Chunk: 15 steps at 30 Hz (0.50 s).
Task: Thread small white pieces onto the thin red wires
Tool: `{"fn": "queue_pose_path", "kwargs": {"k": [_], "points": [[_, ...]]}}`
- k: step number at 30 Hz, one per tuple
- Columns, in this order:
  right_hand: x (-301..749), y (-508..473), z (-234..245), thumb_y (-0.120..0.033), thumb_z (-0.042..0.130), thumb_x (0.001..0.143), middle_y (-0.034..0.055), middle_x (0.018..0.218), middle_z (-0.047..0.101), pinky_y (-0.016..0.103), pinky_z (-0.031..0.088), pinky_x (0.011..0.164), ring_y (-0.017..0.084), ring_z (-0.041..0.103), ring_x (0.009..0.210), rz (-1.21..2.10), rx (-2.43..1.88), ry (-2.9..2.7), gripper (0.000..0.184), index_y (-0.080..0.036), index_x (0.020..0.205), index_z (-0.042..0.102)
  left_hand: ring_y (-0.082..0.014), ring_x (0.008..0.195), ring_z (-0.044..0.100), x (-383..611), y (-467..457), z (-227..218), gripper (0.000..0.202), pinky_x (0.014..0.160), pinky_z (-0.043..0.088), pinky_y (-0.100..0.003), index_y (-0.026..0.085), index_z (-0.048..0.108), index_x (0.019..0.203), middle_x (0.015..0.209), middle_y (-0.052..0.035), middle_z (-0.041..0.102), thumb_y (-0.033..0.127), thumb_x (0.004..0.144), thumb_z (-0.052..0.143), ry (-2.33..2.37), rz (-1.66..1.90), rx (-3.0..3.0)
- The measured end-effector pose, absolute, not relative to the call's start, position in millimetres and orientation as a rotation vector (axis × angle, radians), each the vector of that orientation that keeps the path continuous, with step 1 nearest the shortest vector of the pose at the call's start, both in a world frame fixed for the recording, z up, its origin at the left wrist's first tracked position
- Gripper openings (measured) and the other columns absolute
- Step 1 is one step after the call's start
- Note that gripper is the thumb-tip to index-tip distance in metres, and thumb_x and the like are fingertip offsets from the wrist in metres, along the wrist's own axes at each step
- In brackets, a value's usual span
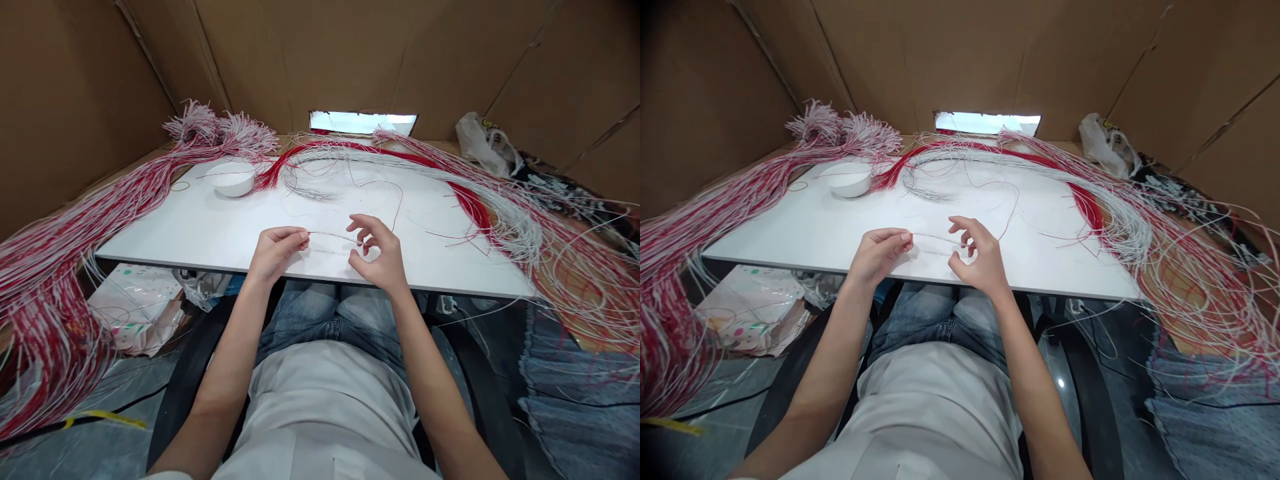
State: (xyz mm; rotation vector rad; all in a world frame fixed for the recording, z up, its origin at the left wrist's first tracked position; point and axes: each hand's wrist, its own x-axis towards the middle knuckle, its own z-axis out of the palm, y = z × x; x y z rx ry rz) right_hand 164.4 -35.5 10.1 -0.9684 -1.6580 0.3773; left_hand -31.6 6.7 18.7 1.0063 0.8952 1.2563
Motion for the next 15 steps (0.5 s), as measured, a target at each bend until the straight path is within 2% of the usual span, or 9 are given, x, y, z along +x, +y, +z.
{"fn": "queue_pose_path", "kwargs": {"k": [9, 15], "points": [[164.2, -35.2, 11.2, -0.005, 0.05, 0.066, 0.0036, 0.102, 0.059, 0.022, 0.042, 0.05, 0.013, 0.051, 0.074, 0.397, -0.934, -1.68, 0.055, -0.024, 0.118, 0.05, -0.0087, 0.055, 0.059, -31.7, 7.4, 19.1, 0.017, 0.058, 0.048, -0.021, 0.014, 0.073, 0.062, 0.059, -0.0017, 0.068, 0.019, 0.048, 0.083, 0.905, 1.26, 0.981], [163.5, -33.2, 12.5, -0.014, 0.06, 0.075, 0.0043, 0.099, 0.06, 0.022, 0.041, 0.049, 0.013, 0.053, 0.072, 0.335, -0.965, -1.736, 0.037, -0.023, 0.111, 0.056, -0.0093, 0.054, 0.058, -31.4, 6.9, 19.2, 0.017, 0.058, 0.047, -0.022, 0.014, 0.073, 0.062, 0.059, -0.0016, 0.068, 0.019, 0.049, 0.082, 0.91, 1.247, 1.025]]}}
